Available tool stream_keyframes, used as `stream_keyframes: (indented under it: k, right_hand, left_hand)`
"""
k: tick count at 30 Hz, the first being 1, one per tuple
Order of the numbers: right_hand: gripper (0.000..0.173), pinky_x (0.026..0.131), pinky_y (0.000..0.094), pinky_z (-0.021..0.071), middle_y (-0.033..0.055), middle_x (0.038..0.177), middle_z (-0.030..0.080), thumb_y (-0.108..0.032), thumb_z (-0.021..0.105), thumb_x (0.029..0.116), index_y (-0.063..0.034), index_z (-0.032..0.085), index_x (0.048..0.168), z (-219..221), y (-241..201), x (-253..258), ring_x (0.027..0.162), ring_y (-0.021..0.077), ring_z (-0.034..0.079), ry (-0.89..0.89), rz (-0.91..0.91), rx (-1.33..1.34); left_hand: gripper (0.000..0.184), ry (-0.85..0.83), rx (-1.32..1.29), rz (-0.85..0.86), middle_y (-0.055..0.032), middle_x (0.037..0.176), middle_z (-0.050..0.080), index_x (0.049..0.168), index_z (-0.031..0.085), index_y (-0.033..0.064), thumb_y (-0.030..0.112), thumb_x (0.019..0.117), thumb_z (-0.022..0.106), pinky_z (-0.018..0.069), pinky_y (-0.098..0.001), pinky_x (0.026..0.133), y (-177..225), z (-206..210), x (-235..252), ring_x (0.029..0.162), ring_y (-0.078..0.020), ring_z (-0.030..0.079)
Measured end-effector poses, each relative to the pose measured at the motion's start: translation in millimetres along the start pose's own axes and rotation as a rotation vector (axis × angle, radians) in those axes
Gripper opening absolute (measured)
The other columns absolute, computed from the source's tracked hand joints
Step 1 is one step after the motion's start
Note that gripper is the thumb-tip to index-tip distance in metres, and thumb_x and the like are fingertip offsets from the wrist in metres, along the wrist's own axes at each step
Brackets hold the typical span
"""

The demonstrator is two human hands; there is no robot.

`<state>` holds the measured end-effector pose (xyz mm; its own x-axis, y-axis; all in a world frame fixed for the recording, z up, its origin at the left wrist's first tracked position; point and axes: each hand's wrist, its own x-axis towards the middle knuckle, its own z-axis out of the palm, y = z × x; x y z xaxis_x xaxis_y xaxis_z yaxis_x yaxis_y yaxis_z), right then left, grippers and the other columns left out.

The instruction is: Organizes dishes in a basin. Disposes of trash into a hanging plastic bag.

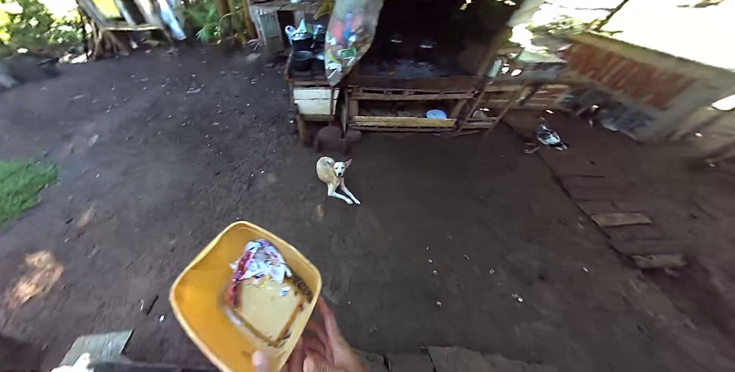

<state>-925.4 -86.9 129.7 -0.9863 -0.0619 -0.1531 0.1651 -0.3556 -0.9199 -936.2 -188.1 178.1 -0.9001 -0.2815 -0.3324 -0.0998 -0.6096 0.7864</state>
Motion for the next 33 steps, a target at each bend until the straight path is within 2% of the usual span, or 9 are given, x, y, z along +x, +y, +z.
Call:
stream_keyframes:
  k: [3,6,9,12,18,21,26,29,33]
  right_hand:
    - [0.119,0.104,0.0441,0.0556,0.0223,0.146,0.053,-0.034,0.08,0.0879,-0.0105,-0.009,0.163,-41,-21,30,0.122,0.0268,0.065,0.227,0.039,0.077]
    - [0.123,0.097,0.0459,0.0585,0.0211,0.129,0.064,-0.029,0.084,0.0827,-0.0163,-0.007,0.164,-86,-23,65,0.11,0.0282,0.069,0.442,0.044,0.159]
    - [0.117,0.085,0.0497,0.0609,0.0234,0.119,0.065,-0.03,0.08,0.0825,-0.0237,-0.004,0.164,-145,-16,110,0.099,0.0334,0.071,0.587,0.029,0.283]
    - [0.096,0.083,0.0563,0.0599,0.0246,0.13,0.06,-0.035,0.068,0.0887,-0.0287,0.008,0.163,-216,-26,160,0.104,0.0401,0.068,0.637,0.05,0.437]
    - [0.077,0.089,0.0507,0.0593,0.018,0.138,0.06,-0.03,0.055,0.0921,-0.0206,0.024,0.162,-369,-18,277,0.115,0.0324,0.066,0.726,-0.1,0.285]
    - [0.06,0.091,0.0466,0.0591,0.0164,0.124,0.067,-0.036,0.051,0.0942,-0.0069,0.044,0.146,-427,-34,345,0.11,0.0266,0.068,0.84,-0.187,0.254]
    - [0.056,0.087,0.0462,0.0603,0.0165,0.117,0.069,-0.038,0.05,0.0956,-0.0039,0.05,0.14,-482,-76,393,0.104,0.0266,0.07,0.973,-0.108,0.245]
    - [0.053,0.086,0.045,0.0605,0.0164,0.115,0.069,-0.037,0.05,0.0972,-0.0023,0.052,0.137,-527,-90,428,0.103,0.0258,0.07,1.023,-0.118,0.246]
    - [0.051,0.086,0.0455,0.0607,0.0161,0.111,0.07,-0.036,0.051,0.0952,-0.0001,0.055,0.131,-603,-106,475,0.1,0.0255,0.07,1.081,-0.152,0.248]
  left_hand:
    - [0.069,-0.017,0.039,-0.002,-0.0122,0.119,0.059,0.152,0.011,0.0116,0.025,0.1019,0.057,0.0618,-0.0381,0.081,-61,55,15,0.097,-0.0176,0.069]
    - [0.085,-0.082,0.162,-0.072,-0.0197,0.124,0.056,0.15,0.015,0.0068,0.032,0.0924,0.072,0.0604,-0.039,0.082,-103,93,39,0.1,-0.0219,0.068]
    - [0.076,-0.149,0.316,-0.245,-0.0217,0.121,0.061,0.155,0.017,0.0113,0.03,0.0991,0.065,0.0572,-0.0398,0.081,-151,119,75,0.098,-0.0238,0.067]
    - [0.069,-0.297,0.373,-0.348,-0.019,0.124,0.06,0.156,0.023,0.0138,0.035,0.1013,0.059,0.0562,-0.0428,0.082,-190,136,128,0.102,-0.0263,0.065]
    - [0.047,-0.292,0.4,-0.391,-0.0121,0.113,0.064,0.146,0.038,0.0121,0.032,0.1057,0.052,0.0597,-0.0423,0.076,-251,163,303,0.093,-0.0247,0.07]
    - [0.054,-0.377,0.532,-0.305,-0.0099,0.111,0.064,0.149,0.036,0.0129,0.035,0.1036,0.055,0.059,-0.04,0.073,-292,217,406,0.09,-0.0206,0.068]
    - [0.077,-0.67,0.64,-0.285,-0.0156,0.141,0.054,0.16,0.03,0.0196,0.055,0.0959,0.056,0.0564,-0.0549,0.087,-325,344,482,0.121,-0.0331,0.059]
    - [0.085,-0.77,0.631,-0.368,-0.0144,0.146,0.052,0.16,0.03,0.0222,0.067,0.0916,0.054,0.0563,-0.0541,0.087,-364,407,509,0.122,-0.0322,0.059]
    - [0.079,-0.77,0.598,-0.458,-0.0142,0.147,0.052,0.16,0.03,0.0239,0.061,0.0944,0.055,0.0569,-0.054,0.086,-431,479,537,0.122,-0.0319,0.06]
